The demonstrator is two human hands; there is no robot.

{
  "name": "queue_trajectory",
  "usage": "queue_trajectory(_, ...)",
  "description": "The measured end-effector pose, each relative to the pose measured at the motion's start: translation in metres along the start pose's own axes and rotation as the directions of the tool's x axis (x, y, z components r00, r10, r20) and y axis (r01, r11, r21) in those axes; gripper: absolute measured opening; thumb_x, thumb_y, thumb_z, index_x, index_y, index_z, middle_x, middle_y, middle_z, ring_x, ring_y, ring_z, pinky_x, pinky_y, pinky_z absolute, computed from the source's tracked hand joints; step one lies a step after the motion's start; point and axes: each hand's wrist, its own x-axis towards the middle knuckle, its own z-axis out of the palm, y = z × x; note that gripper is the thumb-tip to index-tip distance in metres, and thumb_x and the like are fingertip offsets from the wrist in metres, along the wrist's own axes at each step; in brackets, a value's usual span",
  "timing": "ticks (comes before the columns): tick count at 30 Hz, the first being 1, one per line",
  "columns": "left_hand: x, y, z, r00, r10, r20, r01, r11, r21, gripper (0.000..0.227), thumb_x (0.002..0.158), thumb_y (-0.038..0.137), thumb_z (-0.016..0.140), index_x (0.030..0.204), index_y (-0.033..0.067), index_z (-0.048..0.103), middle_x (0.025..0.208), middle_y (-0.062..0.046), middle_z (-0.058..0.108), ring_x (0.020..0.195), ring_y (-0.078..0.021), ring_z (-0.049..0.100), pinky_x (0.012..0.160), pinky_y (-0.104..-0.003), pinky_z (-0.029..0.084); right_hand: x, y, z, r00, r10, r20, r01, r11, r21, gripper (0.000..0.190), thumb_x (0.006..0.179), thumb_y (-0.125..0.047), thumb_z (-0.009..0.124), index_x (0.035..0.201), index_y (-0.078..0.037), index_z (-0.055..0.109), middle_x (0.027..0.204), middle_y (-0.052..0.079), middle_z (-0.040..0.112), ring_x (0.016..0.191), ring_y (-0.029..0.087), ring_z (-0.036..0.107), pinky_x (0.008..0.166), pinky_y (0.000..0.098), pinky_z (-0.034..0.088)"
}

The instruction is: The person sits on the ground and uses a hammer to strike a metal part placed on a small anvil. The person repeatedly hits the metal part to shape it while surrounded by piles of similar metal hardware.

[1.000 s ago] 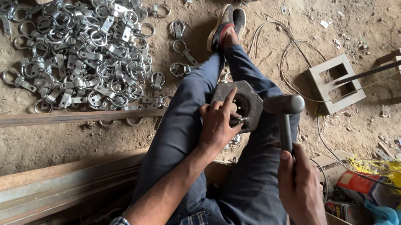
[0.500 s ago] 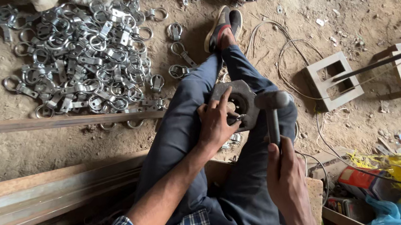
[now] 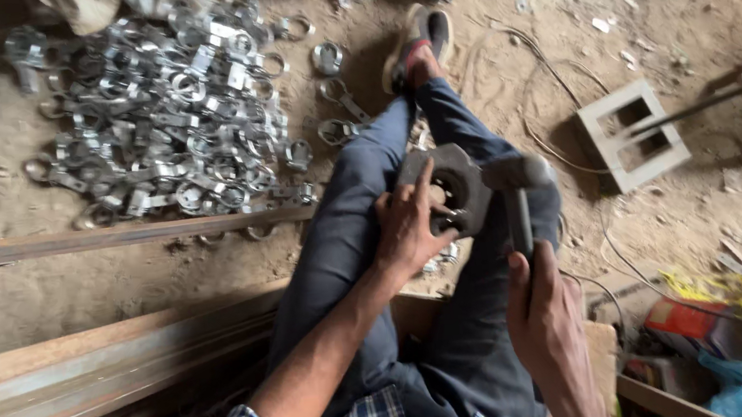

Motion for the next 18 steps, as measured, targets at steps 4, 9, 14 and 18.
queue_trajectory(4, -0.003, -0.002, -0.005, 0.998, 0.01, 0.062, -0.011, 1.0, 0.024, 0.139, 0.061, 0.04, 0.097, 0.162, 0.0048, 0.009, 0.115, -0.004, 0.07, 0.126, -0.0272, 0.051, 0.109, -0.055, 0.028, 0.002, 0.013, 0.029, 0.997, 0.031, 0.074, -0.031, 0.999, -0.009, 0.026, 0.109, -0.024, 0.052, 0.099, -0.001, 0.055, 0.059, 0.023, 0.057, 0.05, 0.04, 0.053, 0.046, 0.0512, 0.036)
queue_trajectory(9, -0.003, -0.005, 0.003, 0.994, 0.016, 0.106, -0.024, 0.997, 0.077, 0.146, 0.061, 0.043, 0.097, 0.161, -0.0005, 0.001, 0.116, -0.004, 0.069, 0.129, -0.0276, 0.048, 0.112, -0.057, 0.026, 0.005, 0.012, 0.015, 0.979, 0.113, 0.168, -0.127, 0.989, 0.075, 0.026, 0.105, -0.026, 0.047, 0.097, -0.005, 0.059, 0.05, 0.016, 0.056, 0.036, 0.032, 0.053, 0.039, 0.0475, 0.036)
queue_trajectory(14, -0.001, -0.016, 0.013, 0.991, -0.014, 0.134, 0.006, 0.998, 0.065, 0.15, 0.059, 0.041, 0.097, 0.162, -0.0003, -0.004, 0.12, -0.007, 0.066, 0.123, -0.0251, 0.051, 0.115, -0.057, 0.023, -0.002, 0.002, 0.009, 0.984, 0.172, 0.036, -0.172, 0.985, -0.004, 0.027, 0.107, -0.027, 0.044, 0.101, -0.003, 0.054, 0.047, 0.016, 0.052, 0.033, 0.033, 0.051, 0.037, 0.0498, 0.036)
queue_trajectory(18, -0.008, -0.02, 0.013, 0.994, 0.081, 0.067, -0.081, 0.997, 0.0, 0.147, 0.064, 0.039, 0.095, 0.165, -0.0013, -0.004, 0.119, -0.004, 0.068, 0.126, -0.028, 0.051, 0.113, -0.06, 0.027, -0.005, 0.018, 0.041, 0.997, -0.023, 0.069, 0.032, 0.991, -0.131, 0.03, 0.107, -0.03, 0.05, 0.096, -0.002, 0.05, 0.053, 0.022, 0.053, 0.048, 0.045, 0.054, 0.044, 0.0562, 0.037)
